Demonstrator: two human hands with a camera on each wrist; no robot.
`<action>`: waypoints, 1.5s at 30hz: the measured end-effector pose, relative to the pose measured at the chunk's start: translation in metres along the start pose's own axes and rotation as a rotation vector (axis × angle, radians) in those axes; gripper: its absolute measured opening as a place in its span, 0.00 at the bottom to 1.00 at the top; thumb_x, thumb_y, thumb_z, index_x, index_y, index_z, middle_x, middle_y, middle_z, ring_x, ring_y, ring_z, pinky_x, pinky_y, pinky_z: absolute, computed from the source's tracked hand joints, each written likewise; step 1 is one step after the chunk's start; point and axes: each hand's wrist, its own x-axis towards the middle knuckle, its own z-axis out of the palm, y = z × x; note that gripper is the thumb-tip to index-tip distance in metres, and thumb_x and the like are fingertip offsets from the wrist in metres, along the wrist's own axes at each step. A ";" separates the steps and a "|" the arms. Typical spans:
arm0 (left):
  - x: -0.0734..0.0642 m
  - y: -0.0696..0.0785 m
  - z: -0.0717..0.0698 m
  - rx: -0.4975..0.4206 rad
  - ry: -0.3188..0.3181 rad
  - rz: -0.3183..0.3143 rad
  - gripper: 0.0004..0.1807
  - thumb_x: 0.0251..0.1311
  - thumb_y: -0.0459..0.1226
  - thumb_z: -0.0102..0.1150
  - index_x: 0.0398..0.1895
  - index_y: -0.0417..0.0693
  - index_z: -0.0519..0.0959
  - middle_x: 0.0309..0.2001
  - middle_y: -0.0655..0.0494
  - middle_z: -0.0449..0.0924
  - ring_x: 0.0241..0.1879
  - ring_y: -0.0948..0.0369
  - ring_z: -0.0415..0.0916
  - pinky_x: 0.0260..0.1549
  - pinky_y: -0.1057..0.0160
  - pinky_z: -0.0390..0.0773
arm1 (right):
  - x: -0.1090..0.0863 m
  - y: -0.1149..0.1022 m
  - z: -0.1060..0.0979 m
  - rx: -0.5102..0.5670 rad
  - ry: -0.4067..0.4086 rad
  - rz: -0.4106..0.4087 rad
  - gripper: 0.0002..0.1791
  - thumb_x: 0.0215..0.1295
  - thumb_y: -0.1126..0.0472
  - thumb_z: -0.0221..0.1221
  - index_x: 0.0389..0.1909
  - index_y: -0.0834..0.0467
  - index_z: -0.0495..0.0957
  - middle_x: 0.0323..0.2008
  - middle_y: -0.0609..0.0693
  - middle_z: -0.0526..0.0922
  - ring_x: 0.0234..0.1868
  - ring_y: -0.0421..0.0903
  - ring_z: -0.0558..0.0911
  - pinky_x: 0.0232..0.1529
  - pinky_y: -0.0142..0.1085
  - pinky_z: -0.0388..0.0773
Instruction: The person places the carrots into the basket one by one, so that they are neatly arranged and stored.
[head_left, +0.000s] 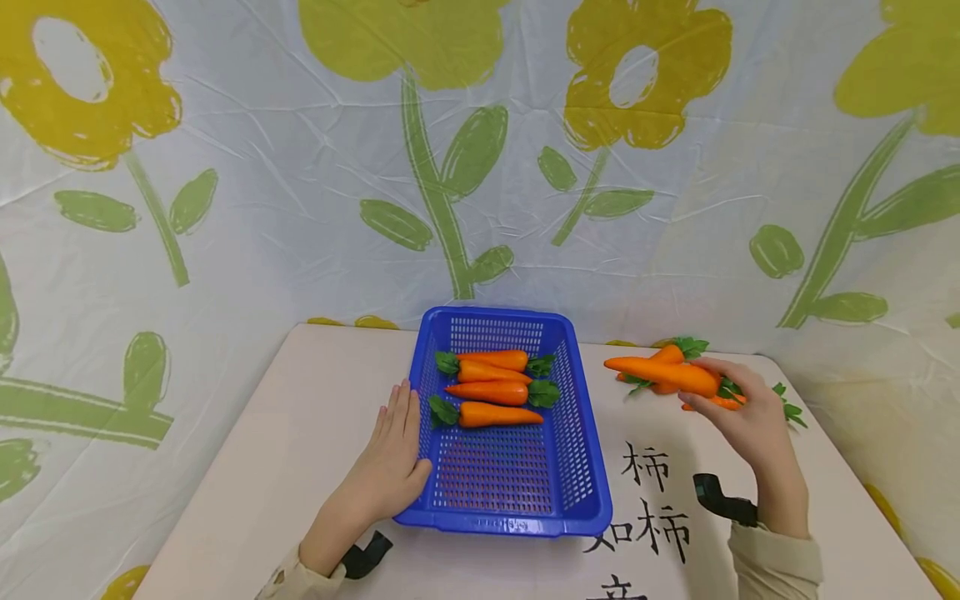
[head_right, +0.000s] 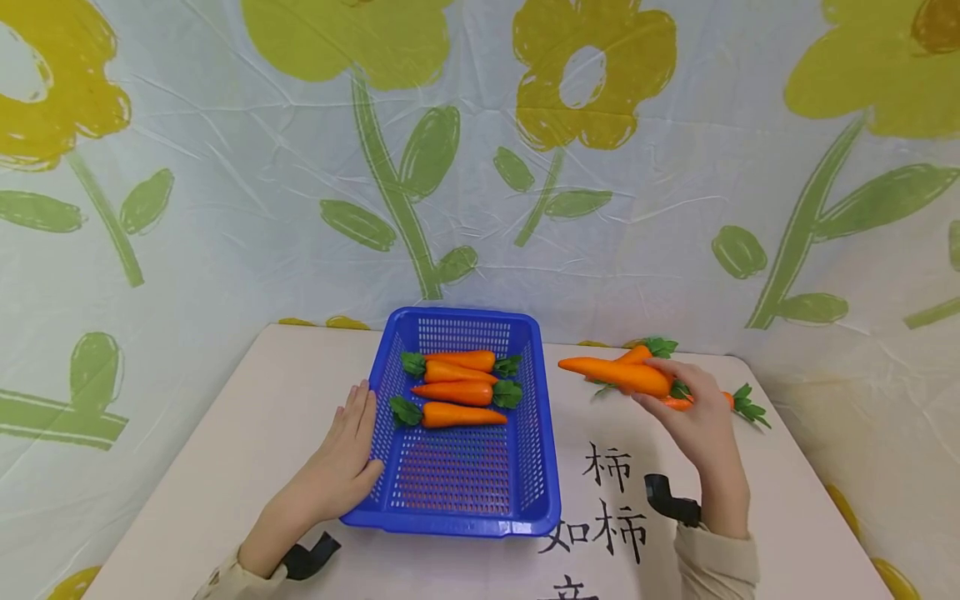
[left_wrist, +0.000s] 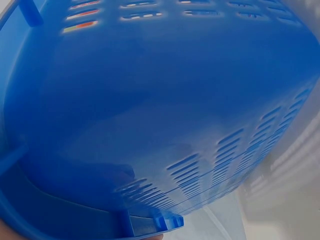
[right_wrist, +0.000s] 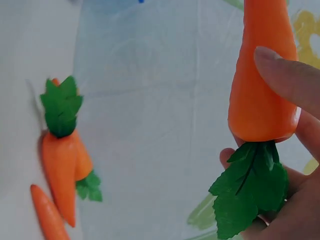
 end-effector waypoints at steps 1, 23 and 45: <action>0.000 0.000 0.000 -0.001 0.003 0.002 0.45 0.60 0.35 0.50 0.75 0.24 0.42 0.77 0.33 0.29 0.76 0.39 0.32 0.70 0.38 0.43 | 0.001 -0.004 0.000 0.003 -0.002 -0.011 0.27 0.55 0.63 0.72 0.58 0.57 0.80 0.53 0.44 0.77 0.52 0.31 0.68 0.53 0.51 0.66; 0.000 0.001 -0.001 0.012 0.006 0.006 0.44 0.60 0.35 0.51 0.74 0.23 0.42 0.77 0.32 0.30 0.76 0.38 0.32 0.70 0.38 0.43 | 0.031 -0.077 0.018 0.033 -0.074 -0.164 0.25 0.52 0.68 0.72 0.54 0.63 0.81 0.49 0.63 0.82 0.51 0.58 0.75 0.52 0.52 0.66; 0.001 0.000 0.001 0.008 0.002 0.002 0.45 0.61 0.35 0.51 0.74 0.23 0.42 0.77 0.31 0.30 0.76 0.39 0.32 0.70 0.38 0.43 | 0.052 -0.127 0.082 -0.048 -0.384 -0.148 0.21 0.57 0.62 0.70 0.52 0.60 0.82 0.46 0.58 0.84 0.41 0.54 0.78 0.45 0.50 0.75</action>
